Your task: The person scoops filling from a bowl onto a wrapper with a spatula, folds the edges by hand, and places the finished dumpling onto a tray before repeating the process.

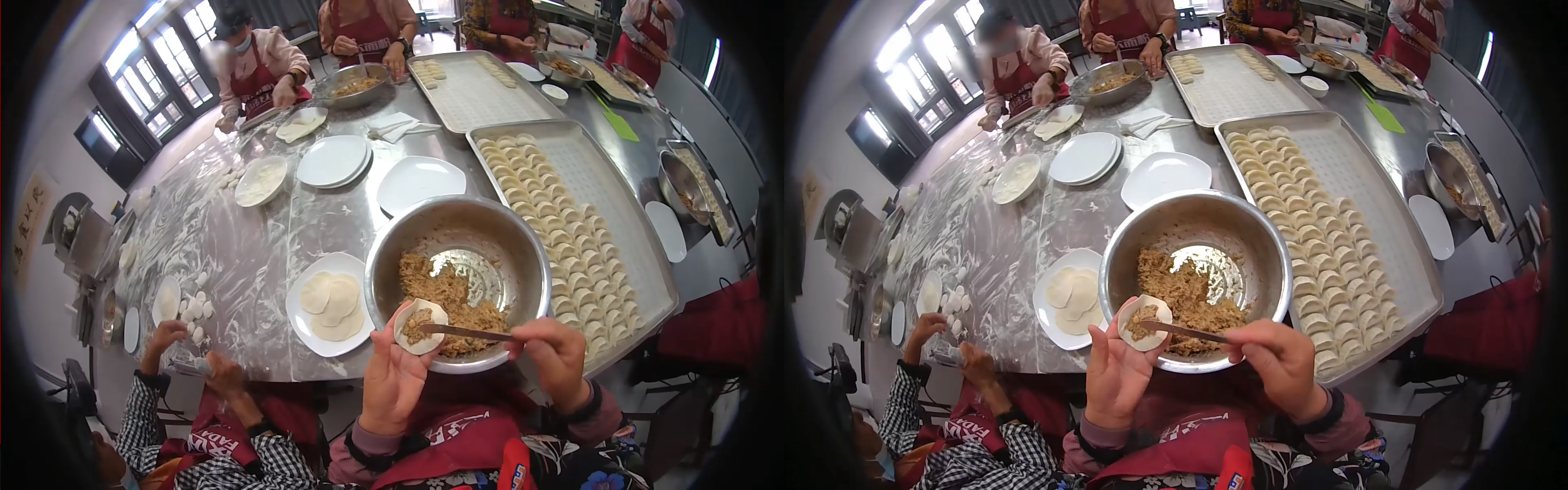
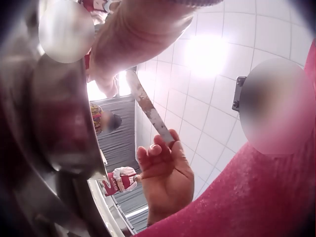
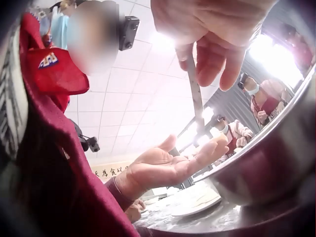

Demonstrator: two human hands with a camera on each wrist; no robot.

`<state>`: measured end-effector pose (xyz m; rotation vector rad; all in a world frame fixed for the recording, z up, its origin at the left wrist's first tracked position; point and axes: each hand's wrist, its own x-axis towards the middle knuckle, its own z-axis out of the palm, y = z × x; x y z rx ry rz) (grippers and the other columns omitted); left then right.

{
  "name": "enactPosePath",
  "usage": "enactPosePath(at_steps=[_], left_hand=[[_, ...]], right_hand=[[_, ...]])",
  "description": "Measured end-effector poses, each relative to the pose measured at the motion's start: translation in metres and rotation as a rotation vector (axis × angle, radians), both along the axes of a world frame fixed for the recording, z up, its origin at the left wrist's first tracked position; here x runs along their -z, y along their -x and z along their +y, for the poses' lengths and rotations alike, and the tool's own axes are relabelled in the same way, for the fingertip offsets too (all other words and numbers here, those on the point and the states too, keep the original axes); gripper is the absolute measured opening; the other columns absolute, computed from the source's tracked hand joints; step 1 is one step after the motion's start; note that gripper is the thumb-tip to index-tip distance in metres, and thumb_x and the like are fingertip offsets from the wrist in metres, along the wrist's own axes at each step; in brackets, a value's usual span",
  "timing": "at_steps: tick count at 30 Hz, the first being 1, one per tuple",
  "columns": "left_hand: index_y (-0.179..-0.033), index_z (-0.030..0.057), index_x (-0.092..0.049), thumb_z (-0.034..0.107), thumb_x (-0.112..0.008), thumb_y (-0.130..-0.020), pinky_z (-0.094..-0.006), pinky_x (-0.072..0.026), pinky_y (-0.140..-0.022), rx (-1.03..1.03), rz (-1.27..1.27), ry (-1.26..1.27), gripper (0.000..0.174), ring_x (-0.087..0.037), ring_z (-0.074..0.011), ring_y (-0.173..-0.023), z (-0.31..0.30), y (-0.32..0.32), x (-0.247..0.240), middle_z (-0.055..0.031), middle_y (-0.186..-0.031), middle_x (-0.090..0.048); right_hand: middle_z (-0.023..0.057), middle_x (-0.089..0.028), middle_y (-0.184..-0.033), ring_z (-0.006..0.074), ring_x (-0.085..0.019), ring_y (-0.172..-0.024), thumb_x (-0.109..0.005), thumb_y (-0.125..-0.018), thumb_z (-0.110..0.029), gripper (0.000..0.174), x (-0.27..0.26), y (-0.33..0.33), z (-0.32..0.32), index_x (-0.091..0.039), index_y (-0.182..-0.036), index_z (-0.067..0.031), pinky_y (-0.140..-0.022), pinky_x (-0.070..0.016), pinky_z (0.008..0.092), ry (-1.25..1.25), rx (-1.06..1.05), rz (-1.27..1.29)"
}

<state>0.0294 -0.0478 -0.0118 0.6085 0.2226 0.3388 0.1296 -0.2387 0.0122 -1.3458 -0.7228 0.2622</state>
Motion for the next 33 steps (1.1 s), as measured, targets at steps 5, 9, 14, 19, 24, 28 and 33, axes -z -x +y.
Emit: enactPosePath(at_steps=[5,9,14,19,24,28,33], left_hand=[[-0.139,-0.0013,-0.022,0.056,-0.040,-0.090,-0.0446,-0.0303,-0.106,0.030,-0.027,-0.016,0.078,-0.037,-0.0284,-0.128,-0.004,0.001,0.002,-0.0158,-0.139,-0.036],[-0.139,-0.0006,-0.023,0.059,-0.040,-0.089,-0.0438,-0.0298,-0.106,0.038,-0.040,-0.069,0.080,-0.036,-0.0275,-0.128,-0.006,0.001,0.000,-0.0152,-0.138,-0.036],[-0.140,-0.0001,-0.023,0.061,-0.039,-0.088,-0.0449,-0.0294,-0.106,0.007,-0.015,-0.032,0.082,-0.036,-0.0287,-0.128,0.001,0.001,0.001,-0.0153,-0.138,-0.036],[-0.139,0.0001,-0.023,0.059,-0.041,-0.088,-0.0462,-0.0280,-0.108,-0.008,-0.039,0.055,0.080,-0.035,-0.0310,-0.128,-0.002,-0.001,0.000,-0.0156,-0.138,-0.036],[-0.138,-0.0004,-0.025,0.057,-0.040,-0.090,-0.0450,-0.0277,-0.108,-0.018,-0.047,0.070,0.077,-0.036,-0.0304,-0.128,-0.005,-0.007,-0.005,-0.0156,-0.137,-0.038],[-0.137,-0.0011,-0.027,0.054,-0.038,-0.092,-0.0441,-0.0280,-0.108,-0.032,-0.022,0.088,0.072,-0.037,-0.0288,-0.127,-0.005,-0.009,-0.002,-0.0156,-0.136,-0.038],[-0.134,0.0001,-0.032,0.053,-0.038,-0.092,-0.0447,-0.0298,-0.106,-0.056,-0.044,0.114,0.067,-0.039,-0.0285,-0.124,-0.004,-0.008,-0.001,-0.0144,-0.133,-0.043]], right_hand=[[0.0099,-0.063,-0.085,0.0126,-0.059,-0.073,-0.050,-0.090,-0.001,0.018,-0.001,0.000,0.007,-0.062,-0.102,0.0053,-0.067,-0.0471,0.0230,0.022,-0.126,0.021],[0.0096,-0.063,-0.085,0.0121,-0.059,-0.073,-0.050,-0.090,-0.001,0.018,0.003,-0.002,0.008,-0.062,-0.102,0.0054,-0.066,-0.0474,0.0230,0.054,-0.104,0.091],[0.0084,-0.063,-0.085,0.0107,-0.059,-0.073,-0.050,-0.090,-0.001,0.018,-0.005,-0.005,-0.002,-0.061,-0.102,0.0060,-0.066,-0.0480,0.0226,-0.021,-0.024,0.129],[0.0125,-0.063,-0.084,0.0206,-0.062,-0.071,-0.054,-0.085,0.001,0.016,-0.011,-0.007,0.002,-0.064,-0.098,0.0029,-0.063,-0.0493,0.0286,0.030,0.038,-0.292],[0.0128,-0.062,-0.084,0.0272,-0.061,-0.070,-0.062,-0.072,0.001,0.027,0.005,-0.001,0.013,-0.065,-0.098,-0.0007,-0.063,-0.0504,0.0349,0.109,0.045,-0.858],[0.0104,-0.060,-0.086,0.0249,-0.059,-0.071,-0.062,-0.070,-0.005,0.027,0.005,0.009,0.012,-0.065,-0.097,-0.0024,-0.067,-0.0512,0.0361,0.170,0.045,-1.049],[0.0089,-0.060,-0.085,0.0223,-0.060,-0.072,-0.063,-0.071,-0.010,0.030,0.001,0.014,0.006,-0.064,-0.100,-0.0030,-0.070,-0.0522,0.0366,0.166,0.135,-1.081]])
